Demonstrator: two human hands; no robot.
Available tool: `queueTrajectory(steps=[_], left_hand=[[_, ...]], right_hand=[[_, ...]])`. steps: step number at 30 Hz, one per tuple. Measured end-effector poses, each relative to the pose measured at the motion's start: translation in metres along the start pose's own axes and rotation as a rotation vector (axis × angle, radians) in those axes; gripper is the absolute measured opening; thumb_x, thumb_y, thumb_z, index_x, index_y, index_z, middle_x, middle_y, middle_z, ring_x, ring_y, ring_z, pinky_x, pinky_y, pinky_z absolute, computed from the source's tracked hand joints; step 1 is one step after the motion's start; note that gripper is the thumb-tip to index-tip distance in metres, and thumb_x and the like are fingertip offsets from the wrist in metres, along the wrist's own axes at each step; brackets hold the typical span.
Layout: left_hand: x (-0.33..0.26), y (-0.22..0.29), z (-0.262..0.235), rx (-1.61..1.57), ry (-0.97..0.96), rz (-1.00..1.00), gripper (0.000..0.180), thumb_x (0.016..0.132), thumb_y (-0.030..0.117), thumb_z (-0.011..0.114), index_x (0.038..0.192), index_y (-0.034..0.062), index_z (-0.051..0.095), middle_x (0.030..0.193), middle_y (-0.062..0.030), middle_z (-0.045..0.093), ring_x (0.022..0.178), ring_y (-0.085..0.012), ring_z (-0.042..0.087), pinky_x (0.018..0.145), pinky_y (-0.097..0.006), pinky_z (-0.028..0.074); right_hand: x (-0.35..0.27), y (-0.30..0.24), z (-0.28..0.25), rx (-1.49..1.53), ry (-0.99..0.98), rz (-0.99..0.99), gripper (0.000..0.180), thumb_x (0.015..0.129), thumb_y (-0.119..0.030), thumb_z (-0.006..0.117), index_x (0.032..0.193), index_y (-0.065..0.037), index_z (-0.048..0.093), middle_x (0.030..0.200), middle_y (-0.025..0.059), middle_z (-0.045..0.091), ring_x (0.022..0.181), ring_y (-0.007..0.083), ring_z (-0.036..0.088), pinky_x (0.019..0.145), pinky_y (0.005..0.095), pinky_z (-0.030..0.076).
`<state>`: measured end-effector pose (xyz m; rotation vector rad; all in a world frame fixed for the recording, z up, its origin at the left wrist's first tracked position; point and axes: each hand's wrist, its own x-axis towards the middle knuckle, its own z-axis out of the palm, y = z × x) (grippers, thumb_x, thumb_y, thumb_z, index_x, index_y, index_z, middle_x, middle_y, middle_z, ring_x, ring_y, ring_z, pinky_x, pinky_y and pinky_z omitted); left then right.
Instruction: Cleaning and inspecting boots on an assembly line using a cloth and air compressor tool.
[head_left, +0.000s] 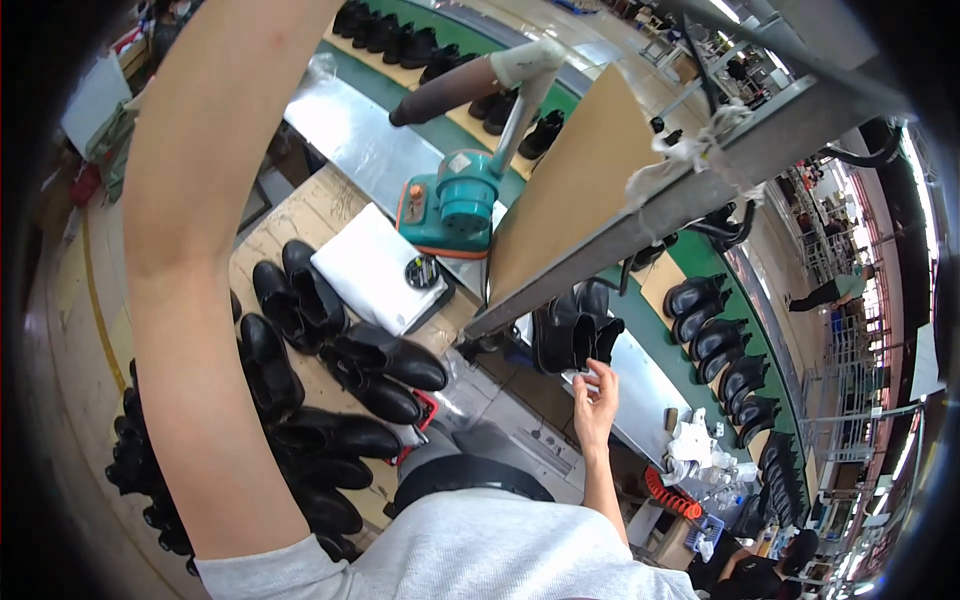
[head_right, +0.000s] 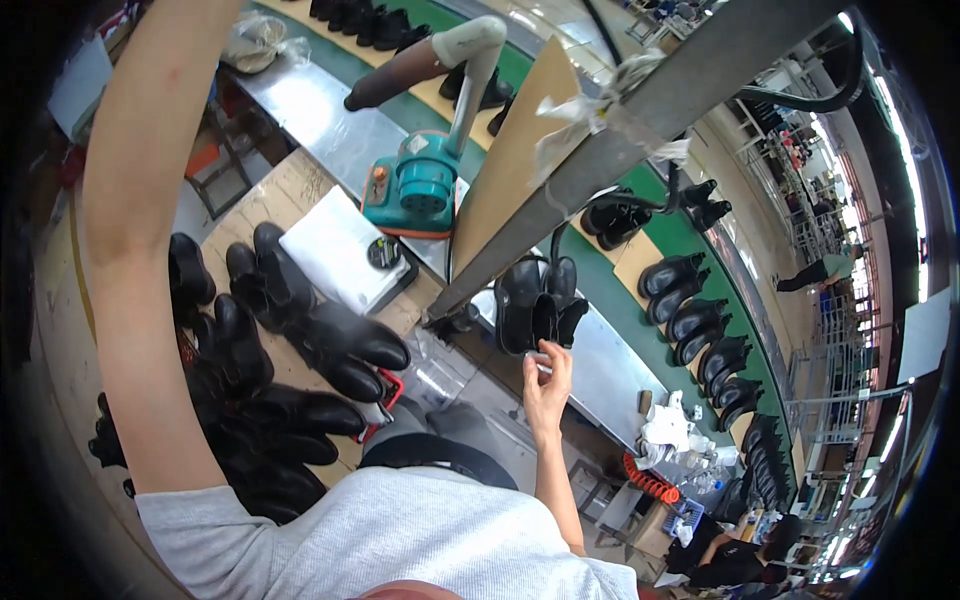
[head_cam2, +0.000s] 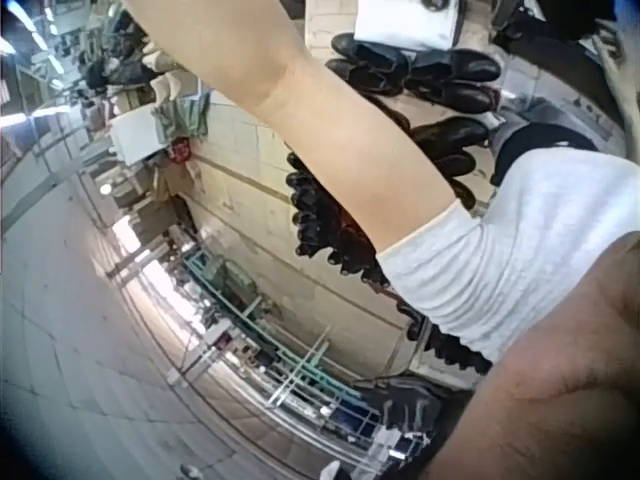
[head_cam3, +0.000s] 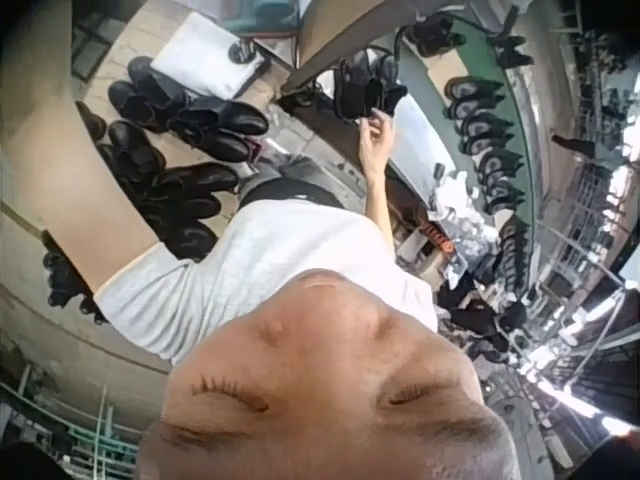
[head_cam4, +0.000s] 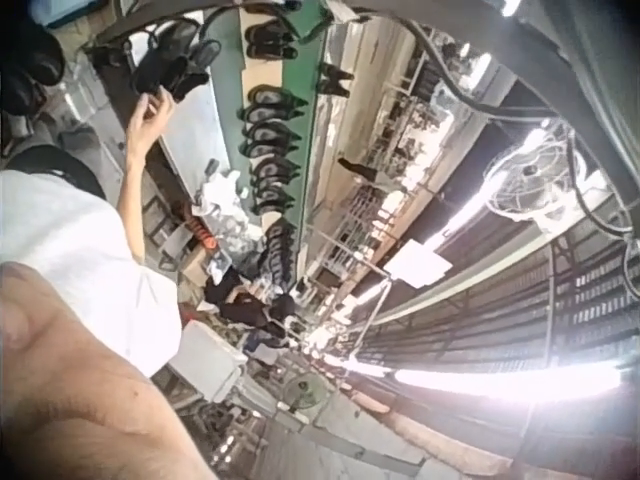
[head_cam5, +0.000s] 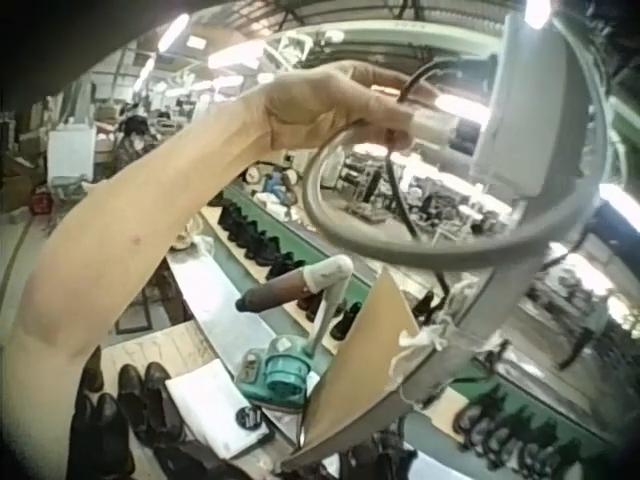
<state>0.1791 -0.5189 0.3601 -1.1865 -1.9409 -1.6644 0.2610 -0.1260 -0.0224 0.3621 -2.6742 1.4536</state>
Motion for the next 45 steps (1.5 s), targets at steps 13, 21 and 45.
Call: queueTrajectory(steps=[13, 21, 45], left_hand=[[-0.056, 0.034, 0.076, 0.447, 0.457, -0.383, 0.050, 0.075, -0.004, 0.058, 0.121, -0.0143, 0.042, 0.095, -0.0192, 0.060, 0.079, -0.0205, 0.065, 0.066, -0.027, 0.055], [-0.132, 0.006, 0.102, -0.007, 0.637, -0.374, 0.021, 0.089, 0.017, 0.051, 0.090, -0.0034, 0.056, 0.076, -0.0154, 0.060, 0.063, -0.0190, 0.063, 0.055, -0.025, 0.055], [-0.606, -0.219, 0.607, -0.449, 0.725, -2.120, 0.035, 0.086, 0.019, 0.053, 0.116, 0.0014, 0.051, 0.094, -0.0101, 0.063, 0.077, -0.0204, 0.063, 0.066, -0.035, 0.054]], right_hand=[[-0.007, 0.006, 0.012, 0.015, -0.136, -0.145, 0.030, 0.081, -0.003, 0.062, 0.110, 0.002, 0.055, 0.113, 0.0131, 0.048, 0.080, 0.0161, 0.061, 0.062, 0.0245, 0.051], [-0.003, 0.026, 0.012, 0.023, -0.261, -0.164, 0.029, 0.082, 0.000, 0.061, 0.110, 0.000, 0.054, 0.112, 0.0113, 0.050, 0.078, 0.0155, 0.060, 0.063, 0.0238, 0.050], [-0.133, 0.374, -0.027, -0.413, -1.141, 0.006, 0.039, 0.079, -0.021, 0.065, 0.111, 0.000, 0.057, 0.106, 0.0210, 0.059, 0.096, 0.0377, 0.058, 0.082, 0.0418, 0.048]])
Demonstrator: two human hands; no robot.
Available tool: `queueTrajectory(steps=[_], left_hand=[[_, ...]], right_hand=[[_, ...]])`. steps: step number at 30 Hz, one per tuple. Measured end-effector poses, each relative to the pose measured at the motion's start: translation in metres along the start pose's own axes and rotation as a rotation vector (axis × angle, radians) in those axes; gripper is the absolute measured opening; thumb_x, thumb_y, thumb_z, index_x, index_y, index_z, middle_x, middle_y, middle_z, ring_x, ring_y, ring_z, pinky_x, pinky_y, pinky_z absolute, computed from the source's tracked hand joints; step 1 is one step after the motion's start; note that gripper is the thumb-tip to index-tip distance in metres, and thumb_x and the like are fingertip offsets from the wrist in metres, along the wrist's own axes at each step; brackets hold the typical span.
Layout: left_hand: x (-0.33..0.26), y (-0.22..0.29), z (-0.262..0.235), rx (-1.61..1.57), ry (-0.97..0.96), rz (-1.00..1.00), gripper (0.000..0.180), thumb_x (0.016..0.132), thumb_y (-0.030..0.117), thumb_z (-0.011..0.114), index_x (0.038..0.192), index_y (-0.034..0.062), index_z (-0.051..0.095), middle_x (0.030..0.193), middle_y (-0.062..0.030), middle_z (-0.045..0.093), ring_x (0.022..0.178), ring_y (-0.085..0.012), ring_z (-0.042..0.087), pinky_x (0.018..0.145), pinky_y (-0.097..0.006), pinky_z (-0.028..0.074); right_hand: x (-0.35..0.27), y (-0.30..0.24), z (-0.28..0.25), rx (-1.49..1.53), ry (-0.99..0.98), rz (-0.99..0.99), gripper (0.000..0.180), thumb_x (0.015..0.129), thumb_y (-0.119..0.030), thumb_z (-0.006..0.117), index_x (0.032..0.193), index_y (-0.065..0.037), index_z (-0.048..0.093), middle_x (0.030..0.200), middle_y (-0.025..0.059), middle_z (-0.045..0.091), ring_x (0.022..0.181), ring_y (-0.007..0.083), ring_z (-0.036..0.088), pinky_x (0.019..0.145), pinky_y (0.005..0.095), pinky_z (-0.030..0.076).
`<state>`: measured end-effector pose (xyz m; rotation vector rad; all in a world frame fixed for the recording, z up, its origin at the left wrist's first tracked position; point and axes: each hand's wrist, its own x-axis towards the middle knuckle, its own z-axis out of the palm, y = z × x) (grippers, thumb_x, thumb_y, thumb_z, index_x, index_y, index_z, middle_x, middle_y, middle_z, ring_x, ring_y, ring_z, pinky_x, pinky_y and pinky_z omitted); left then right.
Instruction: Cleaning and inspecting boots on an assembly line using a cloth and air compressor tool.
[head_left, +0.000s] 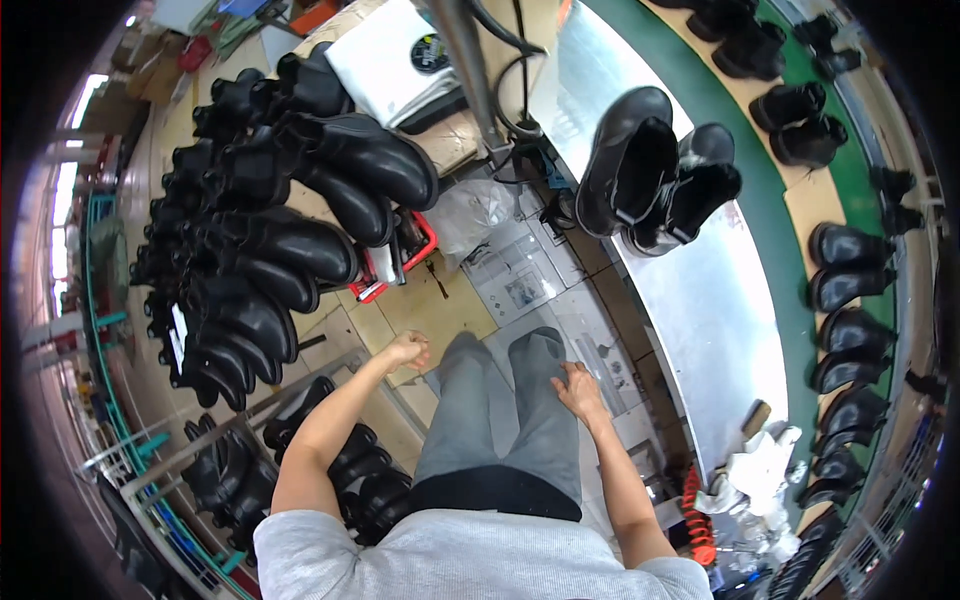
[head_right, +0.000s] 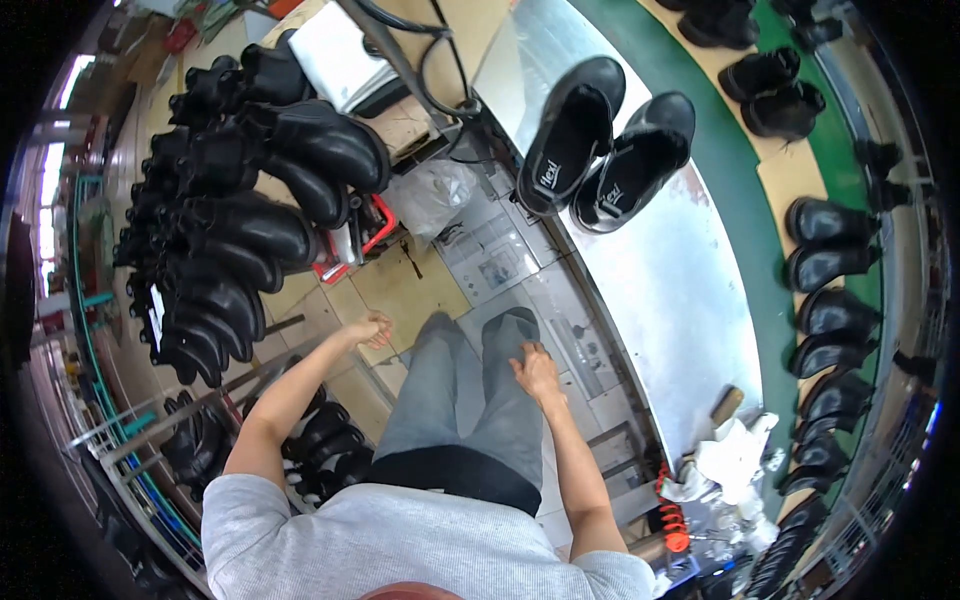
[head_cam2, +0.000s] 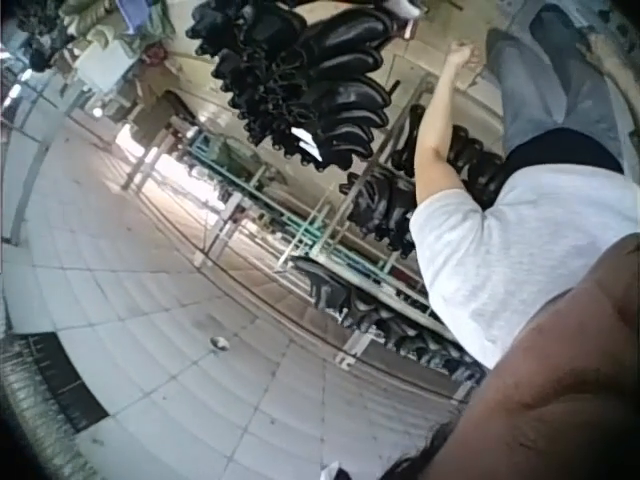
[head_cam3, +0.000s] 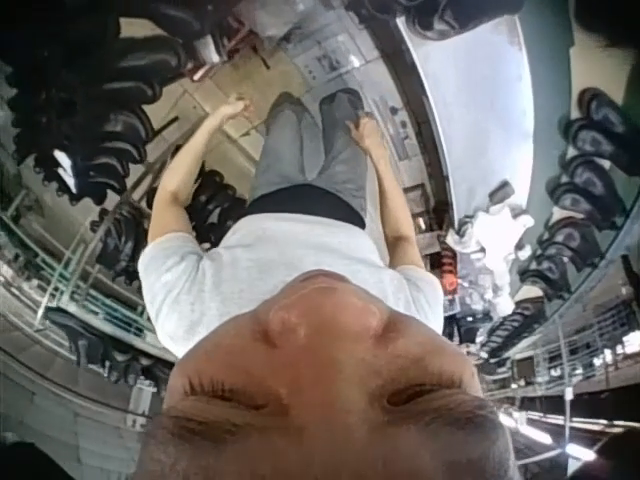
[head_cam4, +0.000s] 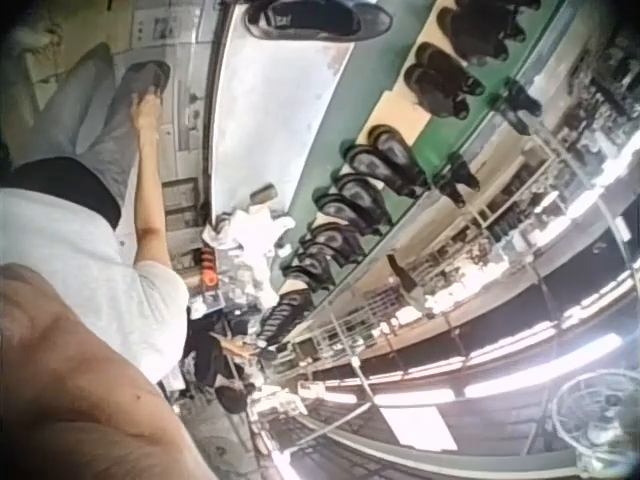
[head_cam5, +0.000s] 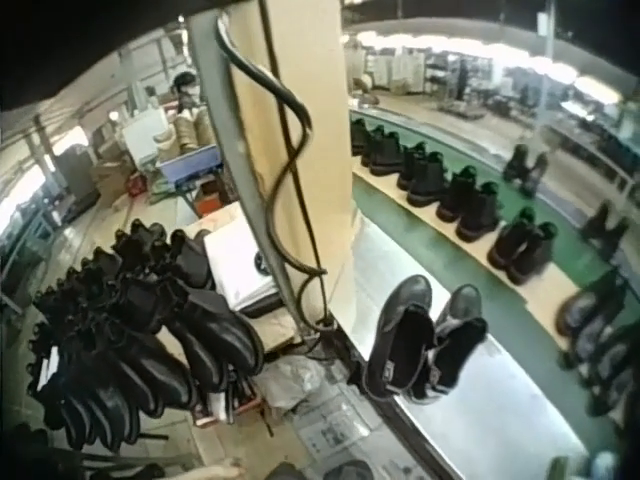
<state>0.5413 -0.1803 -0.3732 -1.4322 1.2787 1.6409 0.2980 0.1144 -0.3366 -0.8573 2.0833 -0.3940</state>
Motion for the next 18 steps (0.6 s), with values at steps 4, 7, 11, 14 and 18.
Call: queueTrajectory(steps=[4, 7, 11, 14, 18], left_hand=[[0.128, -0.047, -0.039, 0.172, 0.405, 0.127, 0.029, 0.078, 0.011, 0.051, 0.104, 0.0009, 0.055, 0.089, -0.0108, 0.064, 0.077, -0.0225, 0.063, 0.067, -0.036, 0.052], [0.196, -0.028, -0.056, 0.383, 0.613, 0.287, 0.023, 0.076, 0.010, 0.052, 0.095, 0.0004, 0.062, 0.085, -0.0148, 0.065, 0.081, -0.0254, 0.063, 0.075, -0.033, 0.048], [0.242, -0.035, -0.061, 0.371, 0.585, 0.383, 0.025, 0.076, 0.010, 0.053, 0.098, 0.0012, 0.062, 0.086, -0.0129, 0.066, 0.083, -0.0255, 0.064, 0.076, -0.032, 0.048], [0.263, -0.056, -0.038, 0.121, 0.430, 0.497, 0.027, 0.078, 0.005, 0.051, 0.104, 0.0021, 0.060, 0.093, -0.0111, 0.066, 0.088, -0.0248, 0.062, 0.079, -0.032, 0.047], [0.273, -0.037, -0.029, 0.365, 0.508, 0.332, 0.043, 0.075, 0.003, 0.050, 0.119, 0.0061, 0.053, 0.120, -0.0164, 0.056, 0.112, -0.0279, 0.053, 0.091, -0.035, 0.043]], right_hand=[[0.003, 0.036, 0.068, 0.052, 0.031, 0.179, 0.054, 0.079, -0.033, 0.064, 0.121, -0.002, 0.050, 0.120, 0.0230, 0.049, 0.108, 0.0399, 0.050, 0.089, 0.0455, 0.044], [0.003, 0.058, 0.125, 0.061, 0.021, 0.332, 0.072, 0.078, -0.049, 0.061, 0.134, -0.009, 0.037, 0.135, 0.0221, 0.034, 0.121, 0.0420, 0.037, 0.095, 0.0518, 0.036], [0.005, 0.042, 0.157, 0.022, 0.095, 0.357, 0.071, 0.080, -0.051, 0.058, 0.137, -0.018, 0.034, 0.135, 0.0235, 0.033, 0.122, 0.0424, 0.035, 0.097, 0.0534, 0.033], [0.011, 0.036, 0.165, 0.081, 0.092, 0.281, 0.068, 0.080, -0.048, 0.059, 0.135, -0.016, 0.036, 0.134, 0.0242, 0.035, 0.120, 0.0421, 0.037, 0.096, 0.0525, 0.034], [0.034, 0.030, 0.165, -0.060, 0.176, 0.245, 0.065, 0.078, -0.039, 0.063, 0.131, -0.012, 0.039, 0.130, 0.0244, 0.039, 0.116, 0.0421, 0.039, 0.094, 0.0504, 0.036]])
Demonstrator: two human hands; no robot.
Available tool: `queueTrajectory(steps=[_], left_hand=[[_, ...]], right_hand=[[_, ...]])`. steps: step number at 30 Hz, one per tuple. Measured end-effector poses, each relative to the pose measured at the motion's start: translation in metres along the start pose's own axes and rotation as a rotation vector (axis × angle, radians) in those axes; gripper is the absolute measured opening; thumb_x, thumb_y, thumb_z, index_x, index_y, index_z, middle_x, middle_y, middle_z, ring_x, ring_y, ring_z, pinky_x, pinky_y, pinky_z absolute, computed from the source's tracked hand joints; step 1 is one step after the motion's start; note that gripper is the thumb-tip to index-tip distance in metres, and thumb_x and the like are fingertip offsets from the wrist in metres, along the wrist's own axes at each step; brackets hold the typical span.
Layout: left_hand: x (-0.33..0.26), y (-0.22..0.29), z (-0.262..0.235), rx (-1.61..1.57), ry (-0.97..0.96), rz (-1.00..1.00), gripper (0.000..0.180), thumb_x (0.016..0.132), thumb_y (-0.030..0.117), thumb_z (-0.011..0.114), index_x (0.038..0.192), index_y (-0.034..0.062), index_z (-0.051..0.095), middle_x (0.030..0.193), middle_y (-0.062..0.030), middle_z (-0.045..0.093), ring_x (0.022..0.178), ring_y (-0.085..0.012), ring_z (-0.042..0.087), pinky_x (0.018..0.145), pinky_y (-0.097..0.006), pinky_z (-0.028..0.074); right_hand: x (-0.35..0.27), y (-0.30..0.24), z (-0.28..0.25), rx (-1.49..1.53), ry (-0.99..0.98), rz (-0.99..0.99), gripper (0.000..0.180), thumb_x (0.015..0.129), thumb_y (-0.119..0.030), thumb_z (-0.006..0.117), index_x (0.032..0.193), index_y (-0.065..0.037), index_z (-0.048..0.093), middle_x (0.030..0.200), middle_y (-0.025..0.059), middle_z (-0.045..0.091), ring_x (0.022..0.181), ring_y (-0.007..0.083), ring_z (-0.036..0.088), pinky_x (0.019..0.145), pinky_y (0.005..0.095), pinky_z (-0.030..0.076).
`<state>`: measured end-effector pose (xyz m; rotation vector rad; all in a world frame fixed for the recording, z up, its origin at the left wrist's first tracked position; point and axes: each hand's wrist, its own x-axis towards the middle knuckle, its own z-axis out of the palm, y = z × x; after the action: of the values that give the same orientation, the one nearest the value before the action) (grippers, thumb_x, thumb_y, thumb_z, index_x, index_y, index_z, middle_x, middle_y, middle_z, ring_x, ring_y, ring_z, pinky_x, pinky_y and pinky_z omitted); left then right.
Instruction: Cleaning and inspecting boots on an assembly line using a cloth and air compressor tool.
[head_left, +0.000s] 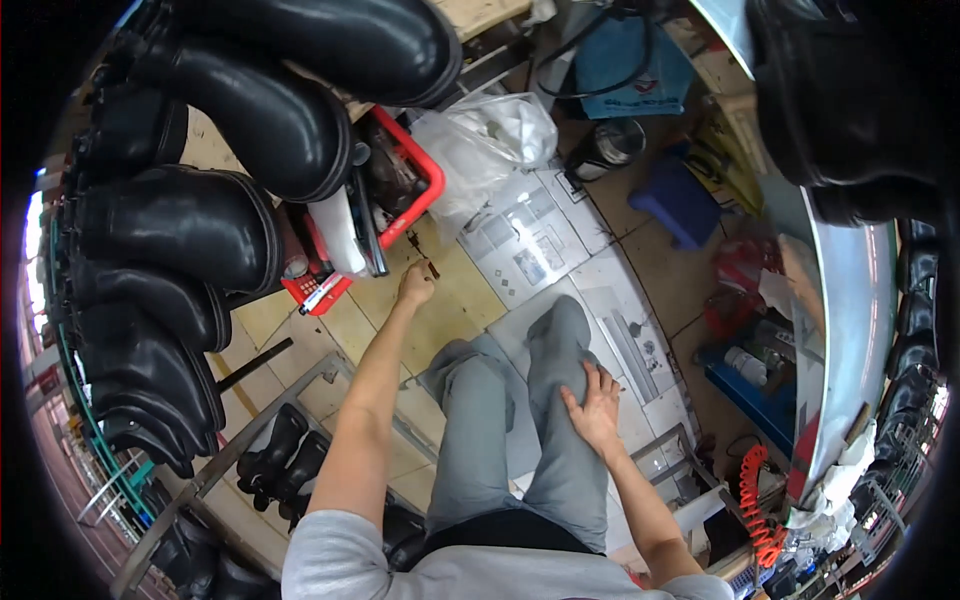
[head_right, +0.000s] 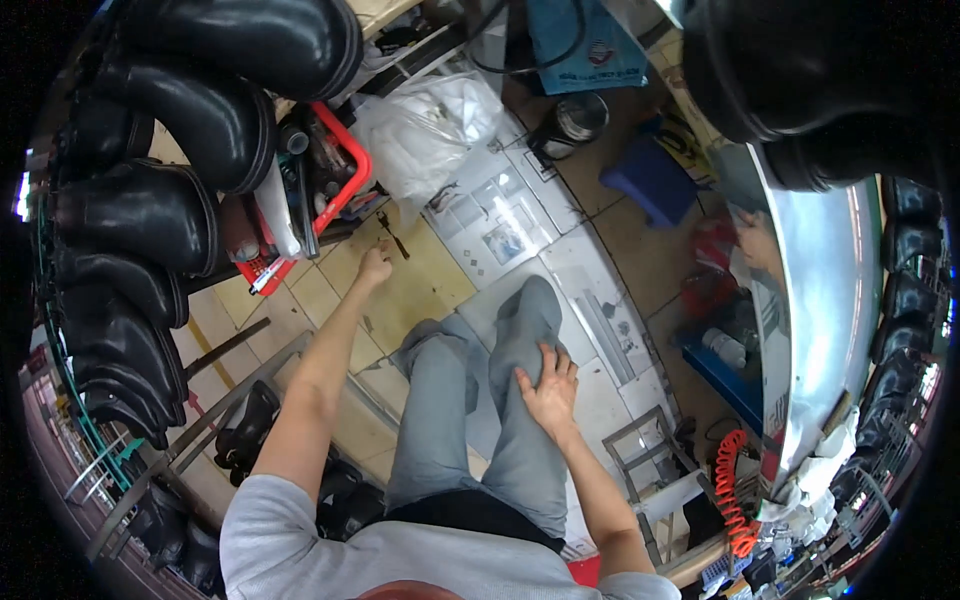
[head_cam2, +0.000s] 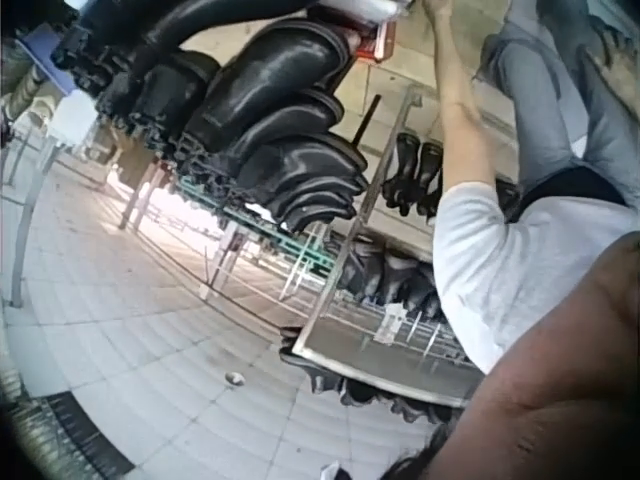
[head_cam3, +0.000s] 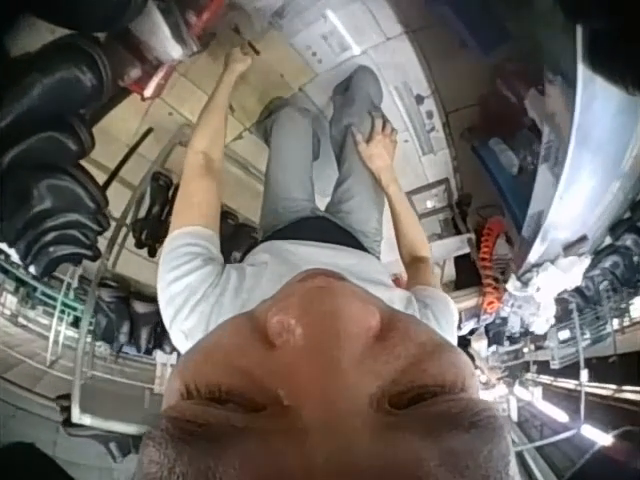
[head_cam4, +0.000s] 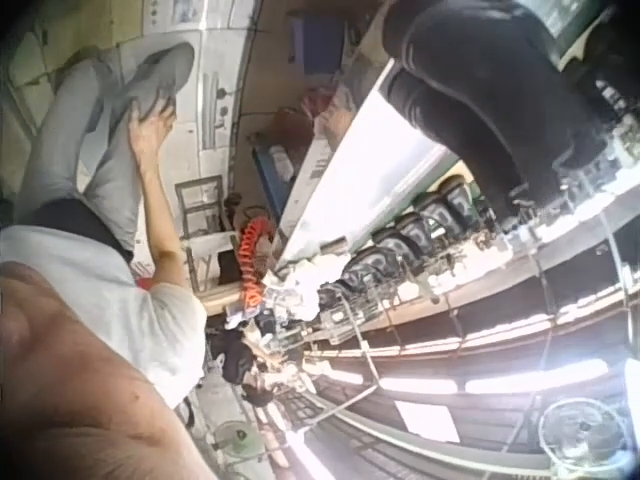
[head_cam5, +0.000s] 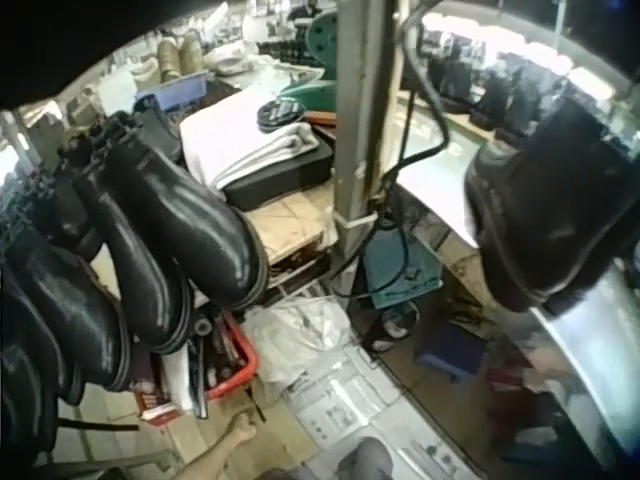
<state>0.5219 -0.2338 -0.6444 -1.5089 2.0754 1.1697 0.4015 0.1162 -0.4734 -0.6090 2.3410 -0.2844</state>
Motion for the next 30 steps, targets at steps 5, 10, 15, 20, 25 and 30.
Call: queueTrajectory(steps=[5, 10, 15, 20, 25, 30], left_hand=[[0.089, -0.043, 0.004, 0.240, 0.187, 0.360, 0.065, 0.070, 0.005, 0.057, 0.132, 0.0042, 0.038, 0.131, -0.0219, 0.043, 0.121, -0.0350, 0.042, 0.098, -0.038, 0.038], [0.164, -0.078, 0.012, 0.328, 0.230, 0.311, 0.056, 0.071, 0.014, 0.059, 0.124, 0.0041, 0.045, 0.123, -0.0226, 0.049, 0.120, -0.0386, 0.042, 0.099, -0.042, 0.036], [0.112, -0.035, 0.006, -0.115, 0.600, 0.449, 0.028, 0.083, 0.017, 0.054, 0.106, 0.0030, 0.059, 0.108, -0.0213, 0.057, 0.108, -0.0395, 0.047, 0.092, -0.043, 0.037], [-0.025, -0.022, -0.030, -0.345, 0.639, 0.273, 0.029, 0.091, 0.022, 0.049, 0.104, -0.0016, 0.059, 0.093, -0.0224, 0.060, 0.096, -0.0380, 0.052, 0.081, -0.044, 0.040], [-0.143, -0.014, -0.065, -0.408, 0.499, 0.274, 0.029, 0.096, 0.024, 0.045, 0.079, 0.0001, 0.050, 0.067, -0.0073, 0.048, 0.063, -0.0173, 0.046, 0.061, -0.030, 0.038], [-0.273, 0.052, -0.126, -0.657, 0.205, 0.299, 0.034, 0.097, 0.026, 0.044, 0.072, 0.0030, 0.046, 0.063, 0.0009, 0.043, 0.059, -0.0069, 0.038, 0.054, -0.023, 0.032]], right_hand=[[0.038, -0.007, -0.004, -0.022, 0.099, -0.094, 0.061, 0.075, -0.032, 0.067, 0.127, -0.009, 0.044, 0.126, 0.0238, 0.042, 0.110, 0.0412, 0.043, 0.094, 0.0473, 0.036], [0.074, -0.017, 0.001, -0.016, 0.140, -0.194, 0.060, 0.074, -0.030, 0.068, 0.125, -0.009, 0.046, 0.123, 0.0221, 0.045, 0.108, 0.0397, 0.044, 0.094, 0.0456, 0.037], [0.081, -0.011, -0.001, -0.031, 0.162, -0.132, 0.058, 0.074, -0.031, 0.067, 0.124, -0.008, 0.048, 0.122, 0.0209, 0.047, 0.108, 0.0391, 0.046, 0.093, 0.0449, 0.039], [0.057, -0.003, -0.003, 0.006, 0.101, -0.049, 0.059, 0.074, -0.033, 0.066, 0.124, -0.008, 0.048, 0.120, 0.0204, 0.049, 0.107, 0.0391, 0.047, 0.093, 0.0442, 0.040], [0.005, -0.021, -0.001, -0.117, 0.086, 0.021, 0.057, 0.077, -0.035, 0.064, 0.123, -0.005, 0.048, 0.123, 0.0195, 0.047, 0.112, 0.0368, 0.045, 0.093, 0.0452, 0.038], [-0.060, -0.083, -0.015, 0.274, -0.038, -0.108, 0.063, 0.080, -0.041, 0.061, 0.127, -0.003, 0.043, 0.131, 0.0209, 0.040, 0.117, 0.0407, 0.040, 0.094, 0.0498, 0.038]])
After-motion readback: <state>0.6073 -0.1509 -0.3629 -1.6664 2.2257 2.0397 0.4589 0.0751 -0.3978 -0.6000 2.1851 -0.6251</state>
